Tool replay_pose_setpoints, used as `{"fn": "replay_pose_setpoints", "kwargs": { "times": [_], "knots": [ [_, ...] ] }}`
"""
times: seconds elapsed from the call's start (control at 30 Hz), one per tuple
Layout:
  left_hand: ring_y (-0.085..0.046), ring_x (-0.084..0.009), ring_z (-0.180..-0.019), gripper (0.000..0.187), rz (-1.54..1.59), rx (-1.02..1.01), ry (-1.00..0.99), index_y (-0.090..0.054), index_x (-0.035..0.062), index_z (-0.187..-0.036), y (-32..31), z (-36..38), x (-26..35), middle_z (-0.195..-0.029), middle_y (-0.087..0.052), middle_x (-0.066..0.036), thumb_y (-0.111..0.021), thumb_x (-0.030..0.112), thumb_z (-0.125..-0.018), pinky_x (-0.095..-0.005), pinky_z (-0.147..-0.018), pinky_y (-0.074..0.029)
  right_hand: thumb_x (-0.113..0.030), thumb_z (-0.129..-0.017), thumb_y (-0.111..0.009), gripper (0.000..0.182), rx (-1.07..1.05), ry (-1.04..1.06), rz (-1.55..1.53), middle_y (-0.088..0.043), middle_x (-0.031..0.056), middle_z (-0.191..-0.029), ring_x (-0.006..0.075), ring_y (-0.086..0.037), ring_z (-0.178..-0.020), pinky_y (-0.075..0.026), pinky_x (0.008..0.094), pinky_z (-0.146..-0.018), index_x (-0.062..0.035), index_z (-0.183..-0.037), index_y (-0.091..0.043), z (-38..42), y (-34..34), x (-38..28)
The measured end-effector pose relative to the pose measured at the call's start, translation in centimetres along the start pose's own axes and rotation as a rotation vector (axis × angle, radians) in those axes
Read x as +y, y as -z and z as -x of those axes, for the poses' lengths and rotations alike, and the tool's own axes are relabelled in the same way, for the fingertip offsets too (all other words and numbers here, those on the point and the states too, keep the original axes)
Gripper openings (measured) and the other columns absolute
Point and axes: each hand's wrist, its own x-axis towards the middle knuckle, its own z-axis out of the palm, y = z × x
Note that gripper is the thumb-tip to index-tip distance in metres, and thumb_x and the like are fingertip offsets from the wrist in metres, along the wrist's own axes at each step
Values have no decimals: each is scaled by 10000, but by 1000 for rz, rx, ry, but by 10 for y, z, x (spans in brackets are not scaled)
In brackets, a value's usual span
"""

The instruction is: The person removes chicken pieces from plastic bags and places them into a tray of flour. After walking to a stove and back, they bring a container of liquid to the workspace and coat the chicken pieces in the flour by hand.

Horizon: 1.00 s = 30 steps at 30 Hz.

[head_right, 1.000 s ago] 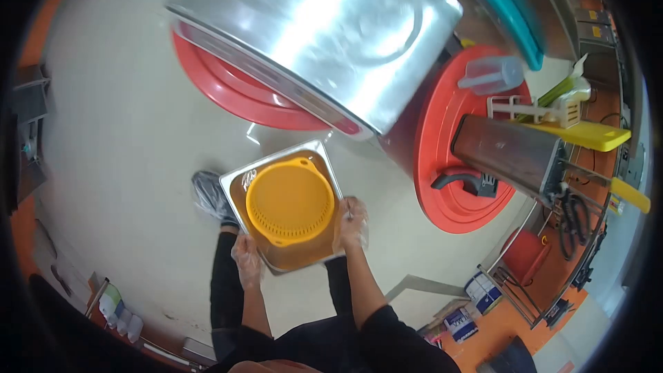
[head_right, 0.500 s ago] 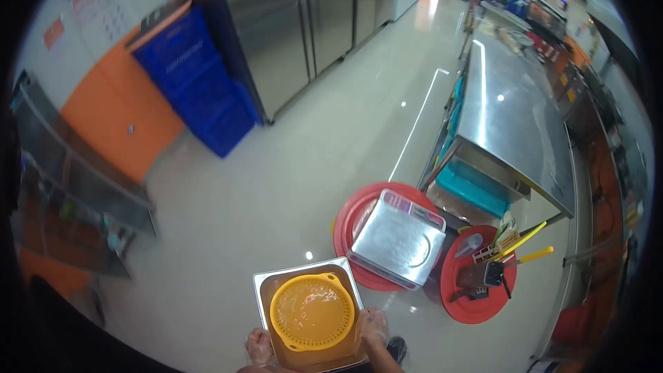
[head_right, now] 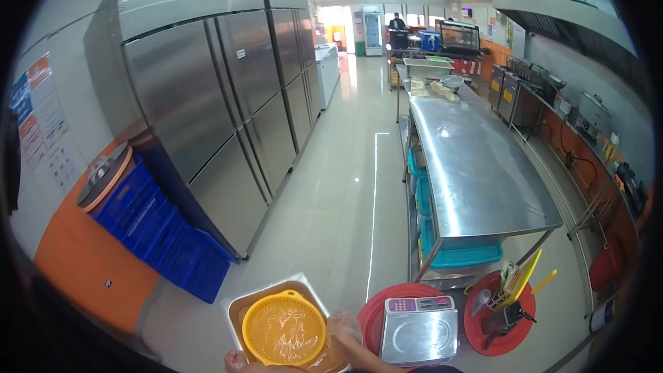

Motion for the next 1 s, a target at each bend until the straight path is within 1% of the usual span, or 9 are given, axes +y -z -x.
{"fn": "replay_pose_setpoints", "kwargs": {
  "times": [0.07,0.17,0.2,0.3,0.5,0.7,0.87,0.97,1.0],
  "knots": [
    [-452,-199,-763,100,-63,-65,-126,-541,41,-812,-29,-65,28,-801,-501,-63,-575,48,-718,-321,-663,-394,-213,-784,-547,194,10,-298,-333,-676,120,-814,262,-653,-826,-523,400,-683,-96,-800,-700,-54,26,-25],
    [-414,-153,-674,62,73,-97,-29,-507,39,-716,-88,-164,93,-707,-469,-27,-566,44,-694,-305,-592,-366,-243,-795,-525,233,86,27,218,-671,150,-870,309,-645,-854,-511,405,-748,-88,-832,-695,-175,-37,-13],
    [-368,-87,-552,115,248,-76,130,-471,36,-589,-113,-197,111,-577,-431,25,-555,33,-668,-277,-494,-331,-229,-791,-563,194,266,-56,-31,-654,117,-851,262,-630,-786,-508,382,-681,-76,-837,-673,-210,-44,-6],
    [-331,-100,-557,155,164,-298,-208,-431,35,-599,-175,-288,184,-562,-376,9,-529,64,-715,-304,-490,-309,-166,-787,-632,137,610,-329,-719,-611,54,-808,159,-592,-659,-497,320,-548,-49,-854,-614,-277,-41,-6],
    [-370,-71,-562,196,366,-672,-245,-458,-4,-615,-364,-452,313,-548,-384,-10,-547,104,-754,-296,-495,-338,-18,-799,-583,40,695,-625,-1031,-557,40,-756,132,-556,-675,-472,270,-545,-53,-814,-571,-438,112,-19],
    [-361,-71,-532,213,210,-787,-289,-474,3,-595,-565,-571,447,-521,-393,6,-546,126,-753,-312,-462,-333,-5,-790,-564,66,1064,-443,-1460,-534,37,-720,153,-546,-652,-470,293,-540,-68,-774,-553,-619,224,4],
    [-401,-81,-514,220,334,-977,-276,-525,-12,-629,-744,-655,578,-509,-402,-35,-559,172,-746,-319,-479,-355,-80,-829,-540,62,1095,-834,-1145,-534,40,-708,162,-549,-651,-466,299,-544,-82,-768,-550,-810,292,70],
    [-393,-68,-508,197,333,-1028,-359,-527,-14,-625,-859,-708,649,-508,-409,-8,-544,141,-746,-305,-468,-341,-98,-832,-532,60,795,-919,-546,-538,26,-724,150,-545,-638,-456,285,-537,-85,-776,-551,-897,361,100],
    [-389,-64,-506,192,317,-1050,-382,-527,-13,-621,-897,-724,675,-507,-409,1,-540,132,-746,-301,-463,-336,-106,-828,-538,66,907,-931,-757,-544,39,-720,160,-547,-633,-455,300,-546,-76,-773,-560,-927,387,98]
  ]
}}
